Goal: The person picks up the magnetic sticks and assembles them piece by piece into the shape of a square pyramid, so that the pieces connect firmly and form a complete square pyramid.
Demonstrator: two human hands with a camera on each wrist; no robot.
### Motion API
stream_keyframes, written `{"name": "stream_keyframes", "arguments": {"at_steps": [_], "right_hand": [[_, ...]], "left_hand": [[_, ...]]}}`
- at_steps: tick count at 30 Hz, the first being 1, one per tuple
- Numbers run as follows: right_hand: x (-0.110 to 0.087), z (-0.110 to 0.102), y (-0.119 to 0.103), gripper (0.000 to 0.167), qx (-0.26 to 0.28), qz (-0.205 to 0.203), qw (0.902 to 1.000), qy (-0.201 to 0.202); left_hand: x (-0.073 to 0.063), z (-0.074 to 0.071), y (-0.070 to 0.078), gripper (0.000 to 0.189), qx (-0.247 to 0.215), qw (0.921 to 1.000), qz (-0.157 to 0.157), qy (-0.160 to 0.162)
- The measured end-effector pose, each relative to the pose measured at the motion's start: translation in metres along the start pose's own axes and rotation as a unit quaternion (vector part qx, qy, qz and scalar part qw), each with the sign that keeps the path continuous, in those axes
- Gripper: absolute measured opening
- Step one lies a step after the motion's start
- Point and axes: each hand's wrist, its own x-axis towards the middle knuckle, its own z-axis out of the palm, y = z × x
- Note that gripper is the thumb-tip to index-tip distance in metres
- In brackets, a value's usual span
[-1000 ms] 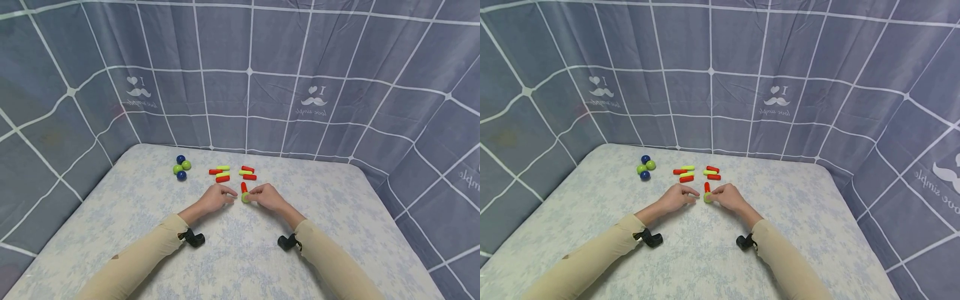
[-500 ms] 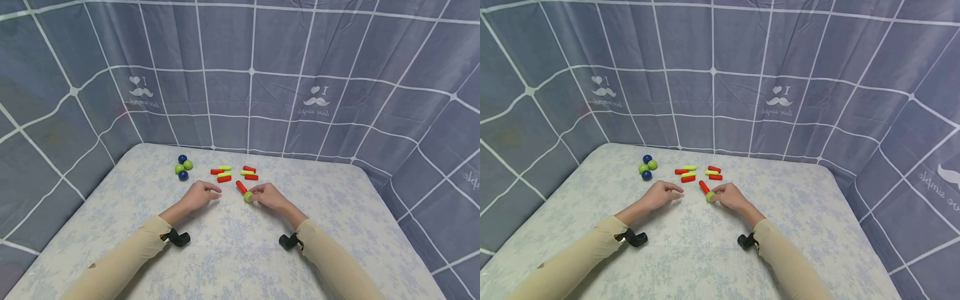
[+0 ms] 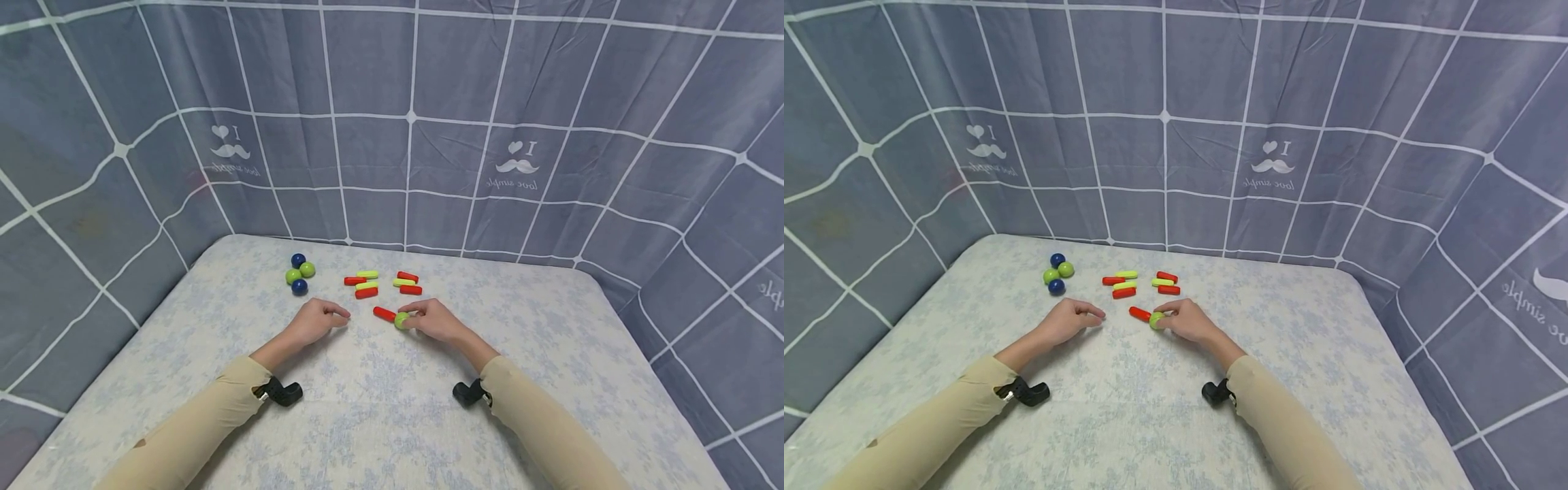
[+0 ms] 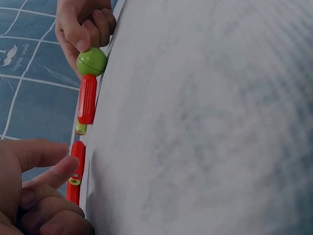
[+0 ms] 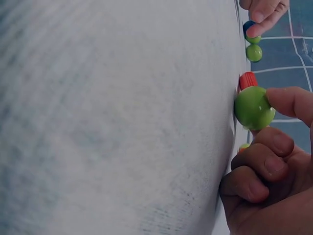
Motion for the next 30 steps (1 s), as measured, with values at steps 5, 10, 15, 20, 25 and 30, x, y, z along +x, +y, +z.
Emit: {"name": "stream_keyframes", "arguments": {"at_steps": [5, 10, 15, 20, 25, 30], "right_hand": [[-0.002, 0.0, -0.001, 0.042, 0.005, -0.007, 0.9999, 0.005], [-0.004, 0.003, -0.003, 0.043, -0.009, -0.013, 0.9995, 0.026], [-0.004, 0.004, 0.0, 0.037, -0.011, -0.013, 0.9992, 0.037], [-0.003, 0.002, 0.004, 0.035, -0.006, -0.026, 0.9989, 0.037], [-0.002, -0.002, 0.007, 0.036, 0.006, -0.032, 0.999, 0.029], [-0.001, -0.004, 0.009, 0.036, 0.014, -0.033, 0.9989, 0.028]], "left_hand": [[-0.001, -0.001, 0.0, 0.021, -0.005, 1.0, -0.005, 0.002], [-0.002, -0.001, 0.001, 0.022, -0.008, 0.9999, -0.006, 0.007], [-0.002, 0.0, -0.001, 0.022, -0.009, 0.9998, -0.008, 0.013], [-0.004, -0.002, -0.004, 0.026, -0.009, 0.9996, -0.007, 0.025], [-0.004, -0.006, -0.008, 0.029, -0.01, 0.9985, -0.013, 0.052], [-0.003, -0.014, -0.014, 0.032, -0.005, 0.9959, -0.019, 0.088]]}}
